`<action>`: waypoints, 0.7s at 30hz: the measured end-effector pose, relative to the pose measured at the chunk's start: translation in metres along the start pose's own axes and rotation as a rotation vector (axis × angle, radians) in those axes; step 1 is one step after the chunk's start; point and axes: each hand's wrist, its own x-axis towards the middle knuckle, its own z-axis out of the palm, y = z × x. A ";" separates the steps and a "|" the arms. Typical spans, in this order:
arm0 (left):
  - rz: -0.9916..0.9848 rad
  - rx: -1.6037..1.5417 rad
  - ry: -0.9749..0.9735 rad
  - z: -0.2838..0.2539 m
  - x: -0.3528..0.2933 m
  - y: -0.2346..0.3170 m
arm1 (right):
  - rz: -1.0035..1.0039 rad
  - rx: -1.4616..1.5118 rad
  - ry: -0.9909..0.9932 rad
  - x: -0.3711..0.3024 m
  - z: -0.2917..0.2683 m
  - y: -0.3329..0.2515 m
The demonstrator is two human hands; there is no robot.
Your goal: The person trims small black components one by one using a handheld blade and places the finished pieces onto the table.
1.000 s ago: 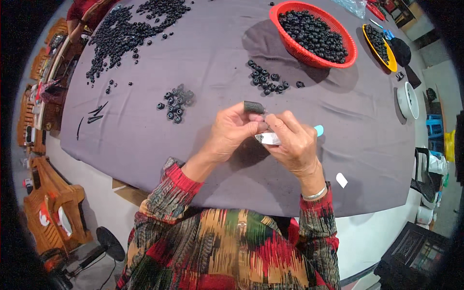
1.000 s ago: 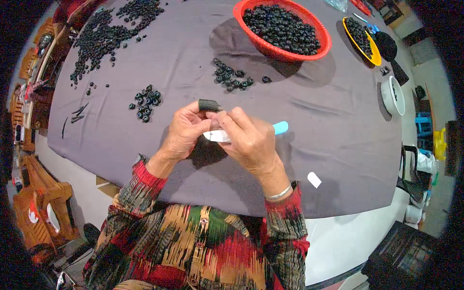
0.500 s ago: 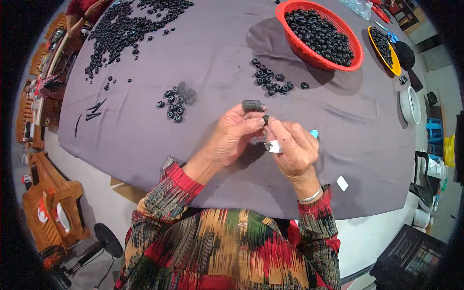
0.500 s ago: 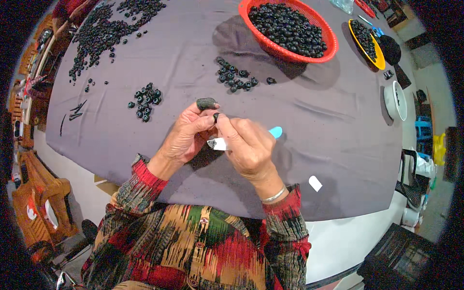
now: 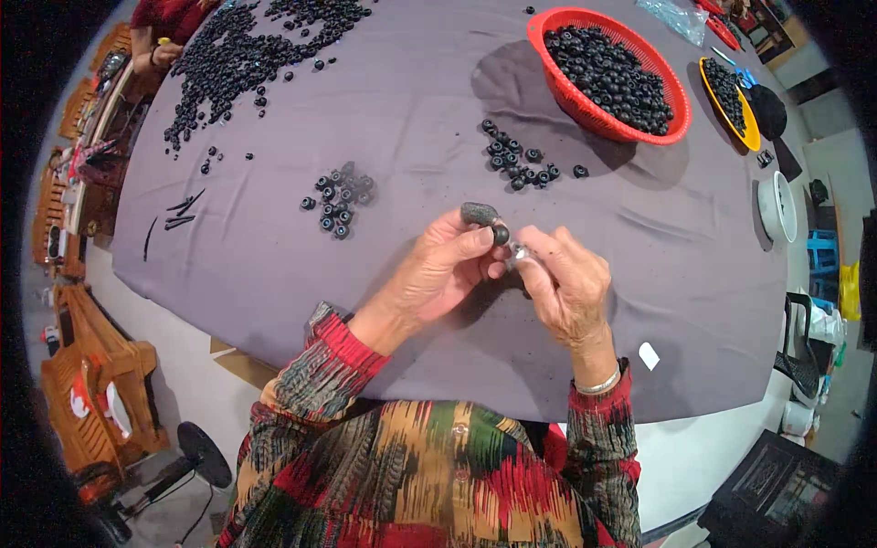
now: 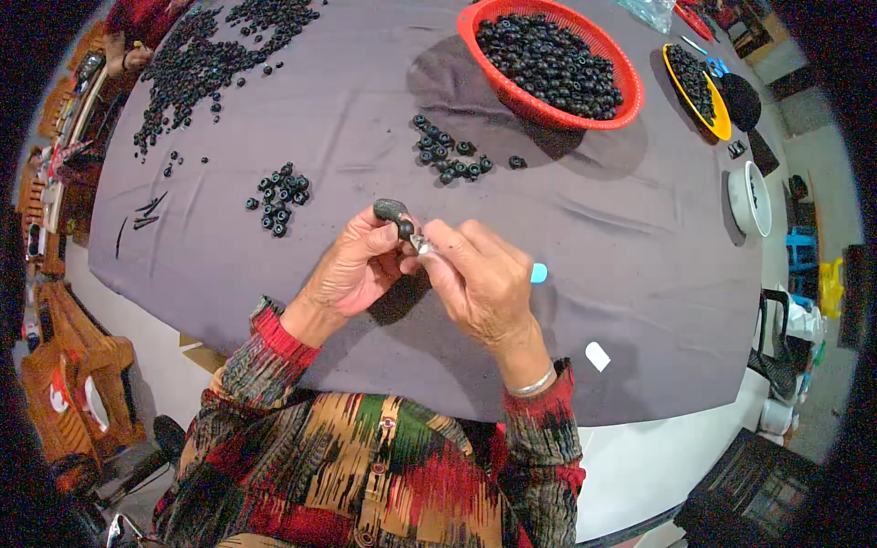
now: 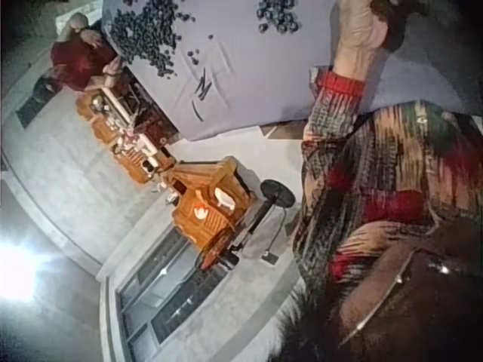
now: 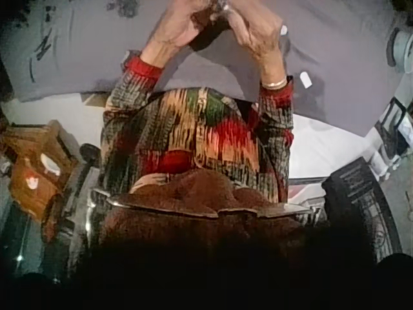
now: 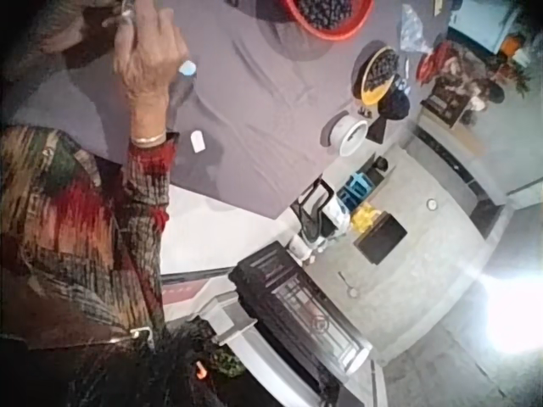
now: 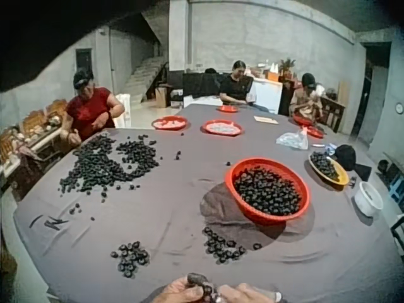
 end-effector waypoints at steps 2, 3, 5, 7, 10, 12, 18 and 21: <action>-0.020 -0.004 -0.020 -0.001 0.000 0.001 | 0.019 0.003 -0.027 0.000 0.001 -0.001; -0.039 -0.009 -0.042 -0.001 0.000 0.001 | 0.017 0.001 -0.030 0.001 0.001 -0.001; -0.053 -0.017 -0.043 -0.002 0.000 0.001 | 0.018 -0.001 -0.031 0.001 -0.001 -0.001; -0.068 -0.025 -0.046 -0.003 0.001 0.000 | -0.009 -0.032 -0.048 0.002 -0.004 0.000; -0.054 -0.016 -0.074 -0.004 -0.001 0.002 | -0.007 -0.016 -0.059 0.002 -0.003 -0.001; -0.077 0.016 -0.053 -0.004 0.000 0.002 | -0.003 -0.017 -0.058 0.001 -0.005 -0.001; -0.072 0.032 -0.106 -0.008 0.001 0.000 | 0.009 0.012 -0.070 0.002 -0.006 -0.001; -0.070 0.035 -0.104 -0.006 0.000 0.002 | 0.002 0.014 -0.077 0.002 -0.007 -0.001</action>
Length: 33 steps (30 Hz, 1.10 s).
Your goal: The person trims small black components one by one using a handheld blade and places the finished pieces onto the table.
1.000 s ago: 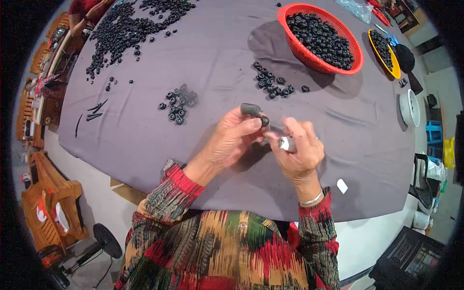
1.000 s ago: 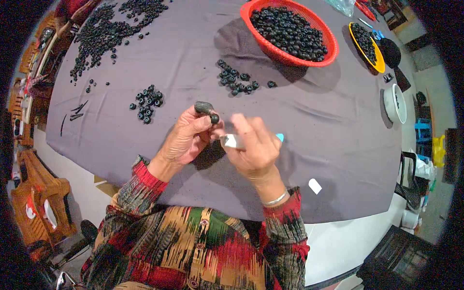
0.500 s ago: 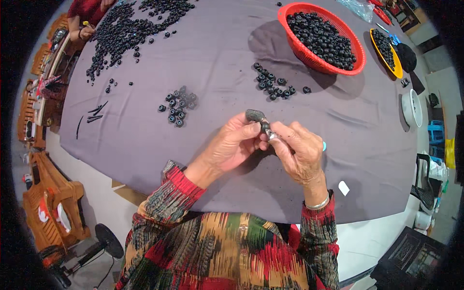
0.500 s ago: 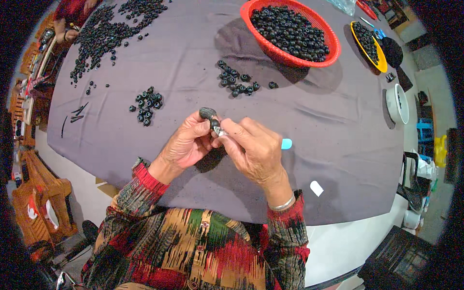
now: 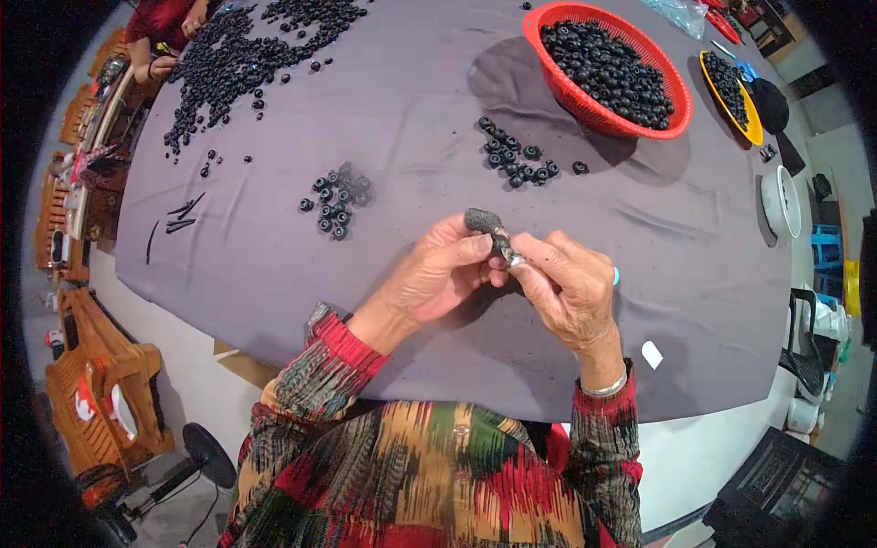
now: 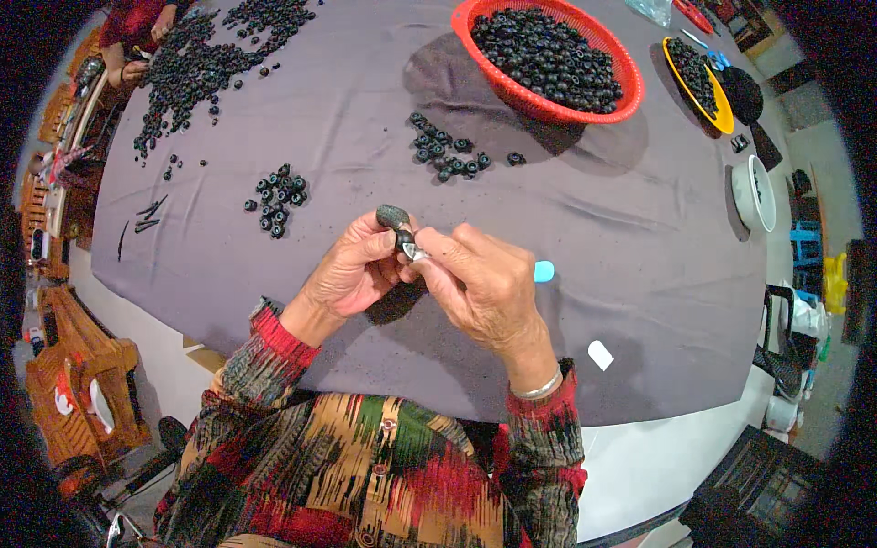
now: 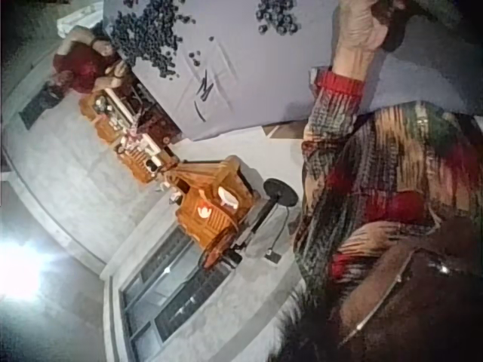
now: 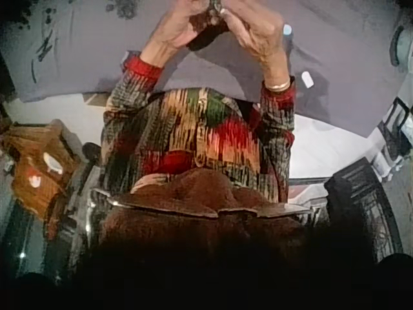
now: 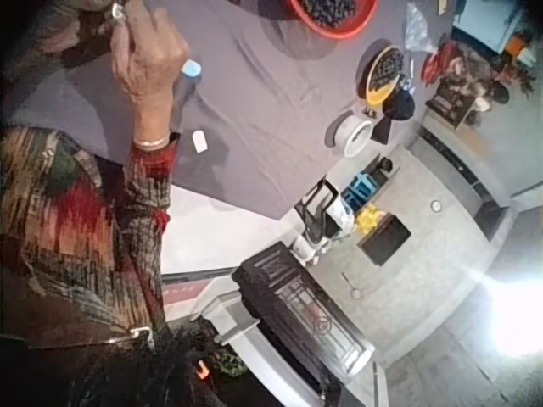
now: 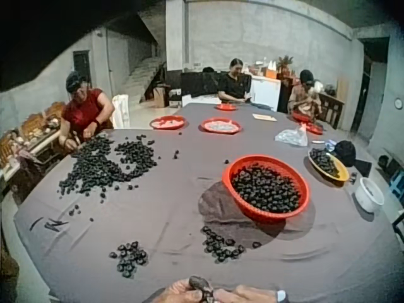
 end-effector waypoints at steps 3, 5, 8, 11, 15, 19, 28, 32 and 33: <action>-0.009 -0.004 -0.006 0.000 0.001 0.000 | 0.001 0.000 -0.007 -0.001 0.000 0.001; -0.008 -0.008 -0.011 0.000 0.001 0.000 | -0.002 0.004 -0.006 -0.001 0.000 0.002; -0.006 -0.013 -0.005 -0.001 0.001 0.000 | -0.002 0.006 -0.016 -0.001 -0.001 0.003; -0.012 -0.016 -0.008 -0.002 0.001 0.000 | 0.001 0.003 -0.015 -0.001 -0.002 0.002; -0.004 -0.006 0.003 -0.003 0.000 0.001 | 0.010 0.021 -0.024 -0.002 0.000 0.001; 0.018 0.051 -0.015 -0.002 -0.003 0.004 | -0.002 0.006 -0.049 0.002 -0.003 -0.004; 0.052 0.094 0.020 -0.001 -0.001 0.002 | 0.072 0.030 -0.001 0.004 0.004 -0.008; 0.092 0.129 0.062 -0.001 0.000 0.001 | 0.109 0.026 -0.019 0.006 0.005 -0.010; 0.108 0.142 0.081 -0.001 0.000 0.001 | 0.133 0.009 -0.008 0.006 0.008 -0.011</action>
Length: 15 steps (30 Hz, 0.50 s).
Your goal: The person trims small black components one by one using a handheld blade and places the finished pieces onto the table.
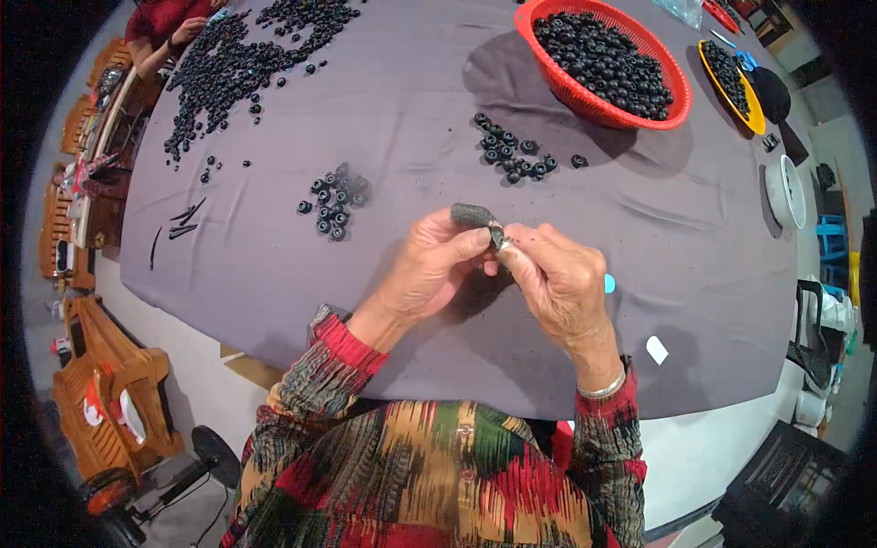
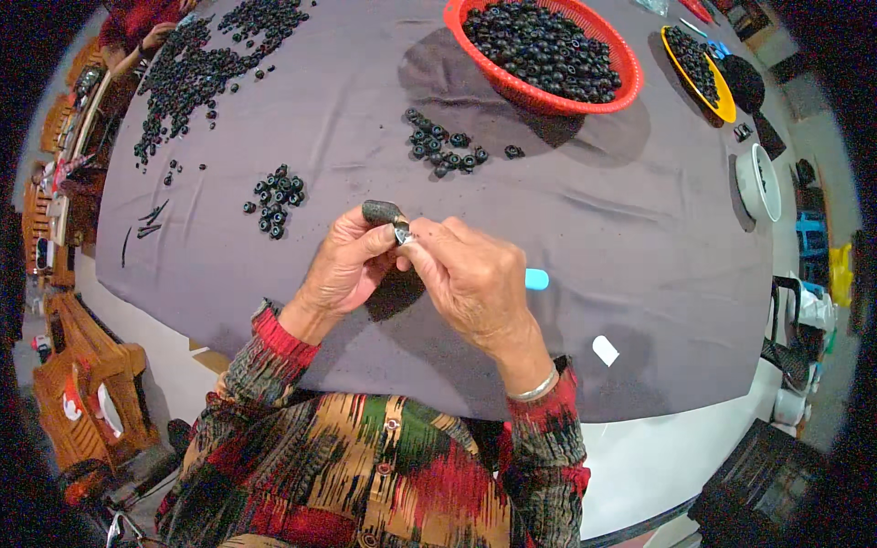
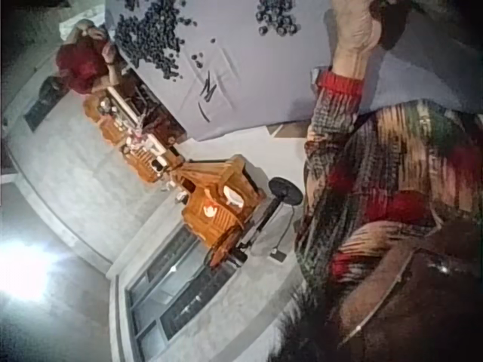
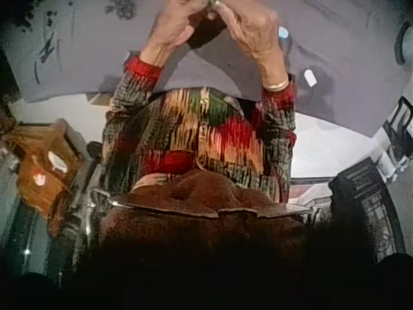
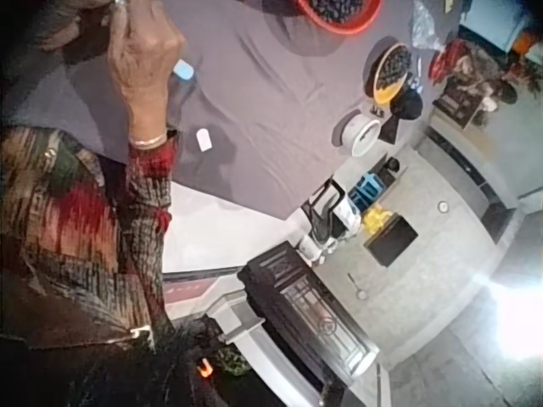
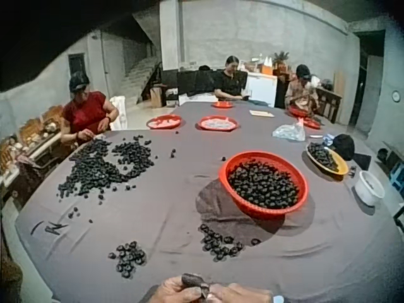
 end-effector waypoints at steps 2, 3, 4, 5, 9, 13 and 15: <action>0.018 0.023 0.017 0.000 0.000 -0.003 | 0.024 -0.018 0.016 -0.001 0.003 -0.001; 0.036 0.042 0.034 0.001 0.001 -0.005 | 0.050 -0.011 0.016 -0.001 0.003 -0.001; 0.035 0.043 0.030 0.001 0.001 -0.007 | 0.076 -0.005 0.016 -0.002 0.004 -0.001; 0.032 0.066 0.030 0.002 0.001 -0.009 | 0.075 -0.005 0.020 -0.003 0.004 0.001; 0.029 -0.015 0.049 0.012 0.002 -0.016 | 0.161 0.014 0.016 -0.004 0.004 0.004; -0.033 -0.066 -0.030 0.005 0.003 -0.013 | 0.210 0.030 0.087 -0.004 -0.002 0.005; -0.047 -0.136 0.028 0.007 0.002 -0.011 | 0.206 0.030 0.117 -0.005 -0.008 0.013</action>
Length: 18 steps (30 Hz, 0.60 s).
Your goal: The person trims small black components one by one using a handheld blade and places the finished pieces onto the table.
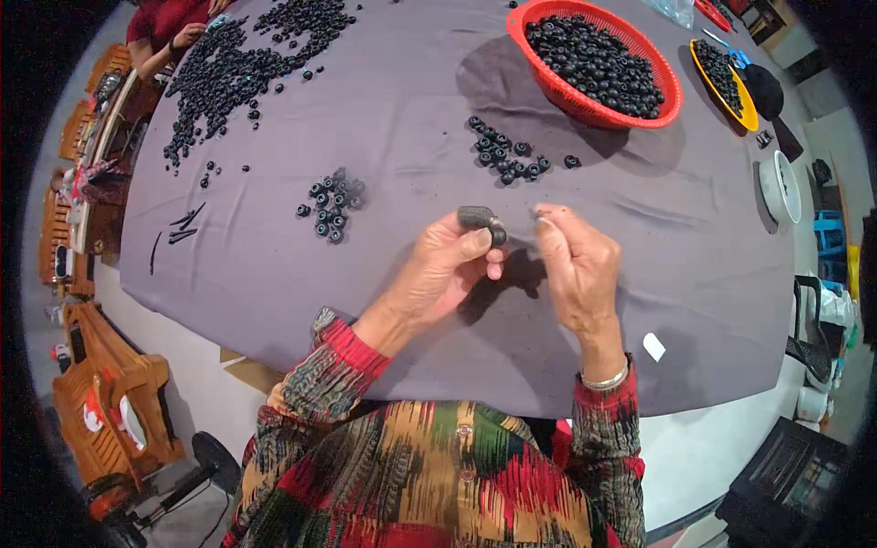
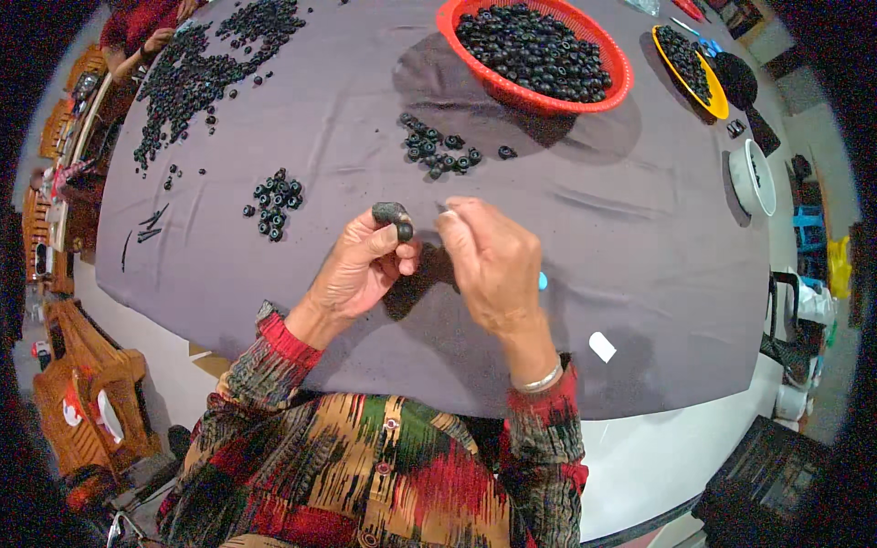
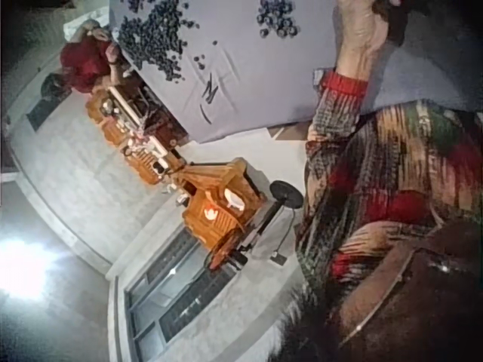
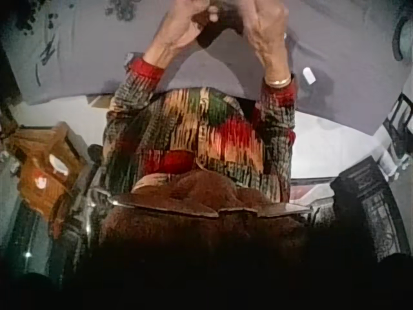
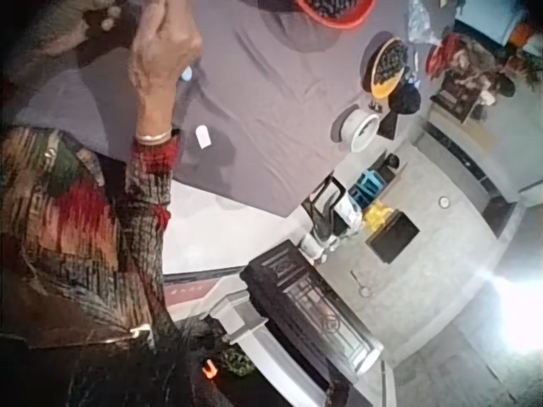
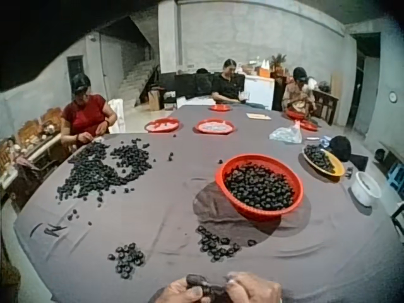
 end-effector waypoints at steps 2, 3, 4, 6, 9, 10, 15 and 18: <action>-0.003 -0.014 -0.012 0.000 0.001 0.003 | 0.005 0.017 0.000 0.002 -0.007 0.005; -0.007 -0.024 -0.025 0.000 0.002 0.004 | 0.004 0.017 -0.004 0.002 -0.007 0.001; -0.003 -0.025 -0.023 0.001 0.001 0.005 | -0.059 -0.030 -0.021 0.003 -0.007 -0.003; -0.007 -0.005 -0.012 0.001 0.000 0.004 | -0.196 -0.057 -0.012 0.001 0.001 0.000; -0.001 0.033 -0.021 0.000 0.002 0.004 | -0.302 0.000 0.004 -0.004 0.014 -0.003; 0.000 0.031 -0.023 0.000 0.002 0.003 | -0.369 -0.074 0.010 -0.002 0.014 -0.001; -0.003 0.036 -0.007 -0.004 0.005 -0.001 | -0.465 -0.153 0.168 -0.006 0.030 0.005; -0.011 0.021 0.013 -0.003 0.004 0.000 | -0.489 -0.161 0.236 -0.008 0.036 0.007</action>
